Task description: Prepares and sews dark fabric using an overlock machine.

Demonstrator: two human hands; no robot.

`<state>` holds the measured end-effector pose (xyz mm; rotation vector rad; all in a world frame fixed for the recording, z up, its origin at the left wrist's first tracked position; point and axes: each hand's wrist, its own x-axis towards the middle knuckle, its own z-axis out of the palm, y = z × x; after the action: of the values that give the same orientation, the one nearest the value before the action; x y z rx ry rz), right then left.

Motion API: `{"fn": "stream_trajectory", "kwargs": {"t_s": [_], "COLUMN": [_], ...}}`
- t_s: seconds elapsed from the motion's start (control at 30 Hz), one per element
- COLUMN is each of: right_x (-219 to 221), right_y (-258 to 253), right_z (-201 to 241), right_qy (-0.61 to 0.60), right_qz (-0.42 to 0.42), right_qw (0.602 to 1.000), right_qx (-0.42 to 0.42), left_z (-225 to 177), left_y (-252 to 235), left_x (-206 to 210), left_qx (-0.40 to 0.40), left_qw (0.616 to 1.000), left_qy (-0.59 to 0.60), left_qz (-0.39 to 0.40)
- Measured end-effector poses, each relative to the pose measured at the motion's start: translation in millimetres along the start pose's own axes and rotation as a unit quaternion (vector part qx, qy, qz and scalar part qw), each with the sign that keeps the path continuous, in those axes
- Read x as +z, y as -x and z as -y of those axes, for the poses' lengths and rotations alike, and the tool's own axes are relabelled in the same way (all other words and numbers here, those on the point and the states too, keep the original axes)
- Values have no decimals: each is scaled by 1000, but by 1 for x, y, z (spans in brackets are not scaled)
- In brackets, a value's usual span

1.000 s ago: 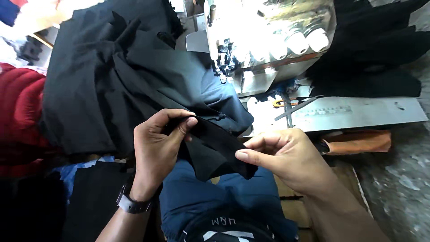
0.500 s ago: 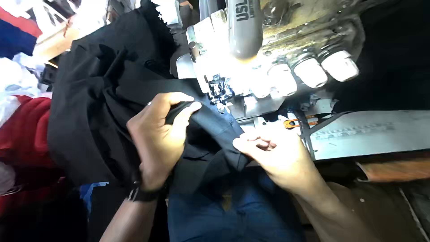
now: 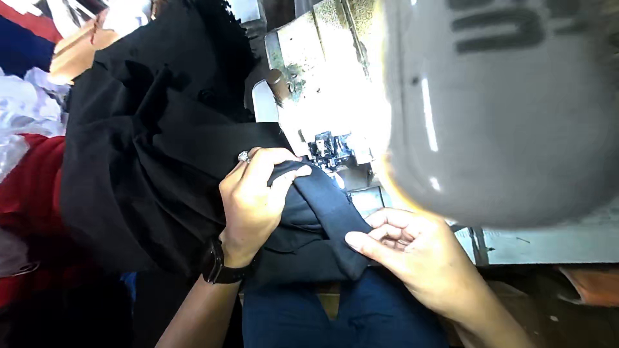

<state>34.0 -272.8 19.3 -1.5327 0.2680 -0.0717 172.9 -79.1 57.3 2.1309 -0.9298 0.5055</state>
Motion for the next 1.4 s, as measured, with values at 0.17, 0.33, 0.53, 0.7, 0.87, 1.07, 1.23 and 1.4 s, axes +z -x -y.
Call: {"fn": "stream_trajectory", "kwargs": {"t_s": [0.17, 0.33, 0.53, 0.7, 0.87, 1.07, 1.23, 1.4], "right_x": [3, 6, 11, 10, 11, 13, 18, 21], "right_y": [-6, 5, 13, 11, -4, -6, 11, 11], "right_z": [-10, -4, 8, 10, 19, 18, 15, 16], "right_qy": [88, 25, 103, 124, 74, 3, 2, 30], "right_qz": [-27, 54, 53, 67, 10, 14, 0, -3], "right_qw": [991, 997, 989, 988, 996, 1000, 996, 993], "right_qx": [-100, -42, -92, -68, -43, -14, -91, -113], "left_z": [1, -12, -31, -21, -4, -6, 5, 13], "left_y": [-3, 0, -22, -8, -22, -23, -32, -45], "left_x": [0, -10, -26, 0, 10, 9, 19, 22], "left_qx": [-9, -19, -106, -128, -86, -81, -112, -134], "left_qw": [1000, 997, 972, 970, 982, 988, 987, 982], "left_qy": [-26, -51, -114, -169, -134, -78, -78, -99], "left_qz": [13, 50, 174, 116, 101, 109, 81, 90]}}
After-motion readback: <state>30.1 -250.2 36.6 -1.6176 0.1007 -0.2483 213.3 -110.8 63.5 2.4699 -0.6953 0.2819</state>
